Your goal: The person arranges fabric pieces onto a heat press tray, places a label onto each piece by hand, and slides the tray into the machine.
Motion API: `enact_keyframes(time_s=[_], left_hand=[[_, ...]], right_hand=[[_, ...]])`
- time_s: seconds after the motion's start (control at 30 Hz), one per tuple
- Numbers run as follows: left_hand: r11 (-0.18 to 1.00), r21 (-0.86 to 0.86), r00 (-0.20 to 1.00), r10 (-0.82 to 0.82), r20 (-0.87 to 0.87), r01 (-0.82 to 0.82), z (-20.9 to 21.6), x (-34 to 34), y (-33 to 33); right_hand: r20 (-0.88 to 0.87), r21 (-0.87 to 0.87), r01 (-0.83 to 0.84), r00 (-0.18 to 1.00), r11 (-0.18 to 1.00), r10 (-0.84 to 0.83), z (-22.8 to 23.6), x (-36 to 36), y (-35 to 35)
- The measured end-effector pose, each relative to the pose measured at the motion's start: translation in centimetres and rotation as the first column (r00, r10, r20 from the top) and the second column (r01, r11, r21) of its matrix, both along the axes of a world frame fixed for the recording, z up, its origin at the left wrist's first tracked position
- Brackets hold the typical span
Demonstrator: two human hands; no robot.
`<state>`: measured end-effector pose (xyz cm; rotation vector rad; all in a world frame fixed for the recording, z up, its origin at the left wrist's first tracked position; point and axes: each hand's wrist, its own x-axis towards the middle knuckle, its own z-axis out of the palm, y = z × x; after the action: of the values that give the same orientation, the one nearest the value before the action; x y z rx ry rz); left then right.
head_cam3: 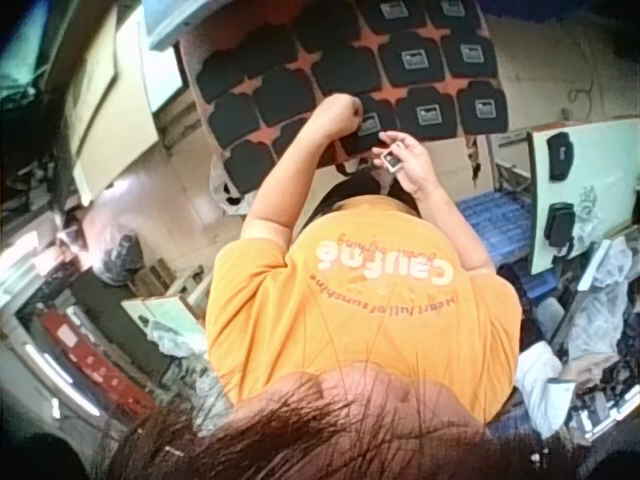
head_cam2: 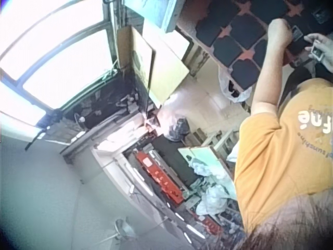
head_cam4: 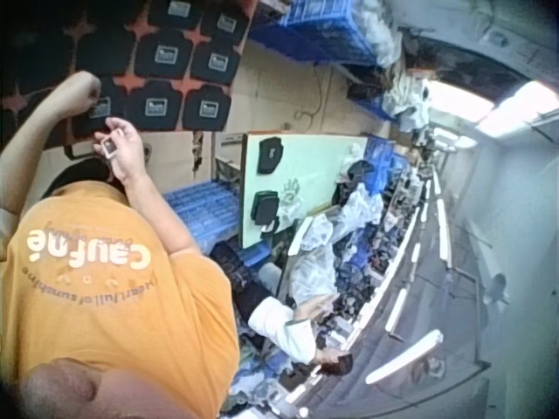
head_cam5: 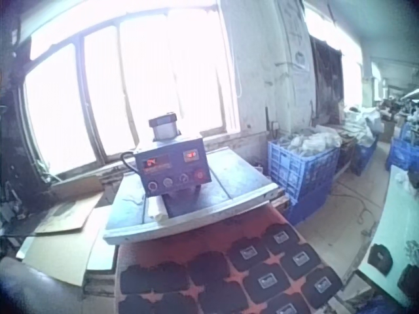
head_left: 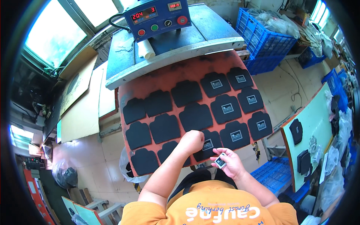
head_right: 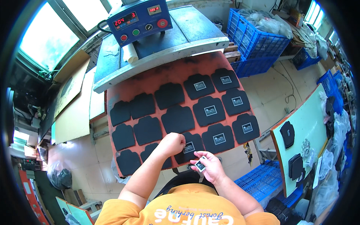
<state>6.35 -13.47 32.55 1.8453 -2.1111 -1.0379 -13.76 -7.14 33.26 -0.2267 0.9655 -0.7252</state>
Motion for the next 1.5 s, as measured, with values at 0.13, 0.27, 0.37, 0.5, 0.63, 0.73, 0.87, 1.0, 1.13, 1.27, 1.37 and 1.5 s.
enact_keyframes(time_s=[0.13,0.27,0.37,0.5,0.63,0.73,0.87,1.0,1.13,1.27,1.37,1.5], left_hand=[[1.000,-0.005,1.000,-0.002,0.000,0.002,-0.2,0.1,0.0],[1.000,-0.002,1.000,-0.008,0.005,0.008,-0.2,0.2,0.0],[1.000,-0.005,1.000,0.003,0.003,-0.003,-0.2,0.1,-0.1],[1.000,0.011,1.000,0.015,0.000,-0.015,-0.2,0.1,-0.2],[0.997,0.073,0.999,0.026,0.023,-0.028,0.6,-0.1,-0.2],[0.997,0.074,0.997,0.030,0.077,-0.035,1.5,-0.3,0.0],[0.998,-0.052,0.987,0.054,0.152,-0.046,3.0,-0.2,1.2],[0.983,0.179,0.969,0.082,-0.234,-0.040,4.6,0.0,4.2],[0.905,0.395,0.772,0.361,-0.523,-0.156,3.4,-1.1,8.1],[0.730,0.633,0.472,0.666,-0.577,-0.257,2.6,-1.7,9.5],[0.732,0.616,0.467,0.671,-0.576,-0.291,2.8,-1.7,8.8],[0.809,0.478,0.613,0.577,-0.540,-0.341,2.4,-0.8,6.8]], right_hand=[[0.025,-0.027,0.014,1.000,1.000,-0.013,0.1,0.5,-0.2],[0.035,-0.029,0.014,0.999,0.999,-0.013,-0.1,0.7,-0.4],[0.004,-0.038,-0.011,1.000,0.999,0.011,-0.3,0.7,-0.7],[0.030,-0.021,-0.026,0.999,0.999,0.027,-0.3,0.6,-1.1],[0.019,0.007,-0.051,0.999,0.999,0.051,0.0,0.5,-1.5],[0.026,0.022,-0.090,0.996,0.996,0.089,0.3,0.3,-1.9],[0.041,0.062,-0.134,0.991,0.989,0.131,0.9,-0.5,-2.0],[0.057,0.102,-0.255,0.966,0.961,0.251,1.9,-1.0,-1.3],[0.033,0.156,-0.342,0.939,0.927,0.341,1.4,-0.7,-1.2],[0.056,0.137,-0.362,0.932,0.922,0.357,1.1,-0.4,-1.8],[0.011,0.094,-0.325,0.946,0.941,0.325,0.4,-0.1,-2.2],[0.023,0.063,-0.317,0.948,0.946,0.316,0.1,0.4,-3.3]])
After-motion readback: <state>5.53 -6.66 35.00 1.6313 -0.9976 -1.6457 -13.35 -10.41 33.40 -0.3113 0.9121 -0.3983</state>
